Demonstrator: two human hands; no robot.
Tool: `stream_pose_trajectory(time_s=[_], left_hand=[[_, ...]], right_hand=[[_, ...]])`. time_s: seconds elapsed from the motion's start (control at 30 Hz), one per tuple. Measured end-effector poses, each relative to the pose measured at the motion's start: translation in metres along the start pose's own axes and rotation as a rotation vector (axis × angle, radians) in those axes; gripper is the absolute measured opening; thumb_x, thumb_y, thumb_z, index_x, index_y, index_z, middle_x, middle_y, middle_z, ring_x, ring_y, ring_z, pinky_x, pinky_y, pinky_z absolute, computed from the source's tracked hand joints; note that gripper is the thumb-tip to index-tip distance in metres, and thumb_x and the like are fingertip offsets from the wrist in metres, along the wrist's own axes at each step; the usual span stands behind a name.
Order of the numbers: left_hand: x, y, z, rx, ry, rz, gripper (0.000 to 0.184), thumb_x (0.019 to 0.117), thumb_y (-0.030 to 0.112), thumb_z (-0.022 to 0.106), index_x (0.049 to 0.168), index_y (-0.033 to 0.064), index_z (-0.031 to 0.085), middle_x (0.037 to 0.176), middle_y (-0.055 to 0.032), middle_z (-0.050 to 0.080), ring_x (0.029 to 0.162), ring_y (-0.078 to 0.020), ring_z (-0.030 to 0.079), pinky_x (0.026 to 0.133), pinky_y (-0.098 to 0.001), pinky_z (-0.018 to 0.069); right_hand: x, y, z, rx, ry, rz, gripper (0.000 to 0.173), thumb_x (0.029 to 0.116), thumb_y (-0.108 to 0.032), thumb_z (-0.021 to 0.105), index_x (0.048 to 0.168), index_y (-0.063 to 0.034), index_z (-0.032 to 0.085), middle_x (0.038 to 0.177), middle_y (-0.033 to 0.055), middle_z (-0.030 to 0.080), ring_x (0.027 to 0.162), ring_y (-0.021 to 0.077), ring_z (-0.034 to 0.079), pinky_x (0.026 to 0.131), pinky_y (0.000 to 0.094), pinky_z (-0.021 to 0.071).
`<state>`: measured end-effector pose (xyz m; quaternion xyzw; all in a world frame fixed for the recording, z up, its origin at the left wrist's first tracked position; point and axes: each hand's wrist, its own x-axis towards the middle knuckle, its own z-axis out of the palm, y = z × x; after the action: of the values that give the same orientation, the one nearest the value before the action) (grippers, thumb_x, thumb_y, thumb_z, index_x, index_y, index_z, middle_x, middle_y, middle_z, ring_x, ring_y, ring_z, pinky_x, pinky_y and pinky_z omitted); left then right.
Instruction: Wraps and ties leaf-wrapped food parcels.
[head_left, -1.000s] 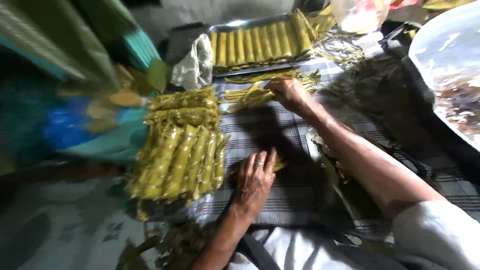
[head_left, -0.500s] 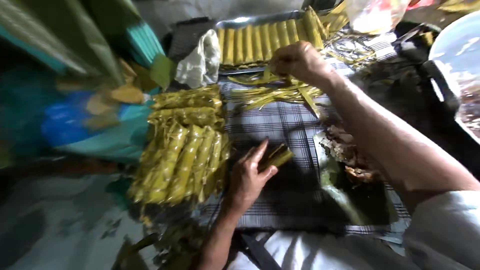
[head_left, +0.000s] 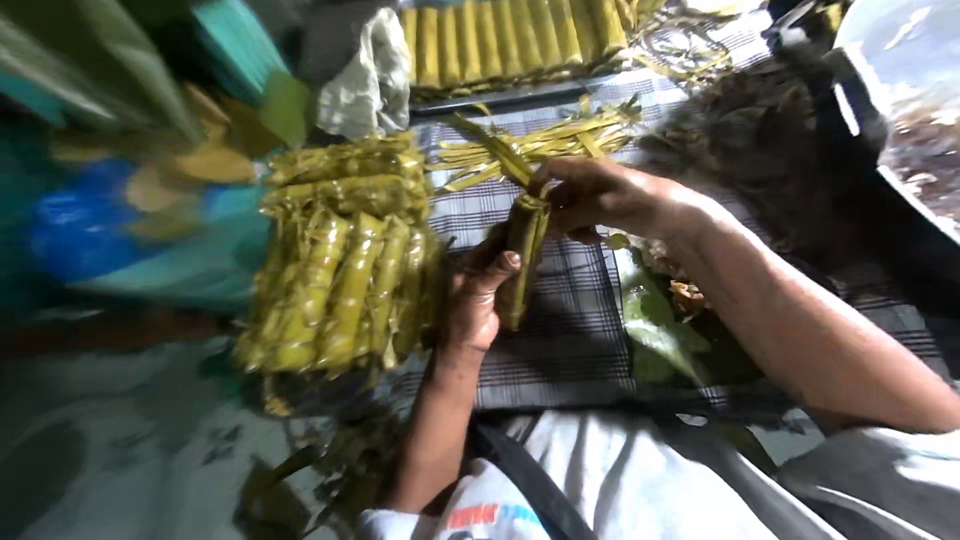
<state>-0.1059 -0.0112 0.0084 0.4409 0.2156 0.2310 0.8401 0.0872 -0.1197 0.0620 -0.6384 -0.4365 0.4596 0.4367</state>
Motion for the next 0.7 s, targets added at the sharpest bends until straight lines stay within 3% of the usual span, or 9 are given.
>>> stream_pose_trajectory(time_s=[0.07,0.13,0.2,0.27,0.37,0.43,0.53,0.6,0.7], left_hand=[[0.002,0.0,-0.007,0.026,-0.01,0.051,0.024,0.0896,0.001,0.069,0.108,0.0134,0.077,0.093,0.0032,0.076,0.081,-0.0039,0.07,0.075,-0.0224,0.0598],[0.002,0.003,-0.012,0.213,-0.014,0.134,0.026,0.0906,0.0,0.068,0.113,0.0119,0.073,0.099,0.0046,0.074,0.089,-0.0024,0.069,0.081,-0.022,0.0589],[0.003,0.004,-0.015,0.587,-0.03,0.257,0.034,0.0879,0.0,0.073,0.121,0.0062,0.069,0.108,0.0011,0.072,0.094,-0.003,0.068,0.084,-0.0219,0.057],[0.004,-0.001,-0.014,0.974,-0.059,0.382,0.042,0.0837,0.006,0.081,0.124,0.0042,0.07,0.114,-0.0085,0.07,0.1,-0.0127,0.069,0.088,-0.0307,0.0575],[0.004,-0.023,-0.005,1.335,-0.093,0.523,0.043,0.0793,0.008,0.084,0.121,0.0086,0.074,0.115,-0.0131,0.071,0.105,-0.0266,0.069,0.088,-0.0444,0.0568],[0.004,-0.036,-0.003,1.5,-0.146,0.558,0.044,0.0789,0.005,0.081,0.122,0.0084,0.073,0.119,-0.016,0.069,0.111,-0.0339,0.066,0.092,-0.0496,0.0545],[0.008,-0.039,0.0,1.572,-0.182,0.575,0.037,0.0812,0.01,0.08,0.117,0.0059,0.073,0.121,-0.0166,0.068,0.113,-0.0355,0.064,0.093,-0.0501,0.0519],[0.011,-0.036,0.003,1.554,-0.16,0.574,0.029,0.086,0.018,0.079,0.112,0.0059,0.074,0.118,-0.0155,0.068,0.109,-0.0337,0.065,0.092,-0.0489,0.0524],[0.015,-0.036,0.011,1.543,-0.087,0.627,0.013,0.0921,0.01,0.072,0.103,0.0056,0.076,0.106,-0.0144,0.07,0.096,-0.0308,0.069,0.081,-0.0441,0.0563]], right_hand=[[-0.014,0.008,-0.002,-0.003,0.015,0.003,0.025,0.0954,0.0,0.06,0.12,-0.0019,0.062,0.079,0.0046,0.066,0.056,0.0077,0.059,0.047,0.0198,0.0476],[-0.032,0.014,-0.001,-0.029,0.086,-0.006,0.016,0.0974,-0.001,0.057,0.108,-0.0008,0.069,0.075,0.0023,0.066,0.053,0.0055,0.056,0.045,0.0184,0.0468],[-0.051,0.019,0.007,-0.048,0.186,0.014,0.013,0.0971,0.0,0.058,0.1,-0.0018,0.07,0.071,0.0016,0.065,0.048,0.0051,0.054,0.042,0.0183,0.0448],[-0.068,0.028,0.024,-0.095,0.27,0.05,0.009,0.0971,-0.002,0.062,0.098,-0.0038,0.071,0.07,0.0032,0.065,0.047,0.0076,0.055,0.041,0.0209,0.0466],[-0.086,0.042,0.055,-0.308,0.319,0.11,0.008,0.0944,-0.006,0.068,0.1,-0.0087,0.073,0.078,0.0016,0.069,0.058,0.0087,0.062,0.054,0.0272,0.0555],[-0.094,0.046,0.073,-0.498,0.344,0.131,0.008,0.0938,-0.007,0.07,0.099,-0.0093,0.075,0.087,0.0044,0.072,0.071,0.0157,0.068,0.067,0.0385,0.0586],[-0.106,0.052,0.085,-0.683,0.383,0.07,0.009,0.0941,-0.009,0.068,0.096,-0.0083,0.076,0.089,0.0086,0.072,0.077,0.0257,0.07,0.067,0.049,0.0566],[-0.114,0.051,0.086,-0.75,0.413,0.041,0.01,0.0936,-0.011,0.065,0.092,-0.0087,0.074,0.082,0.0068,0.068,0.07,0.0248,0.068,0.059,0.0468,0.0541],[-0.121,0.047,0.085,-0.818,0.452,-0.004,0.012,0.0922,-0.014,0.063,0.088,-0.0095,0.074,0.076,0.0044,0.064,0.065,0.0223,0.065,0.054,0.0425,0.0507]])
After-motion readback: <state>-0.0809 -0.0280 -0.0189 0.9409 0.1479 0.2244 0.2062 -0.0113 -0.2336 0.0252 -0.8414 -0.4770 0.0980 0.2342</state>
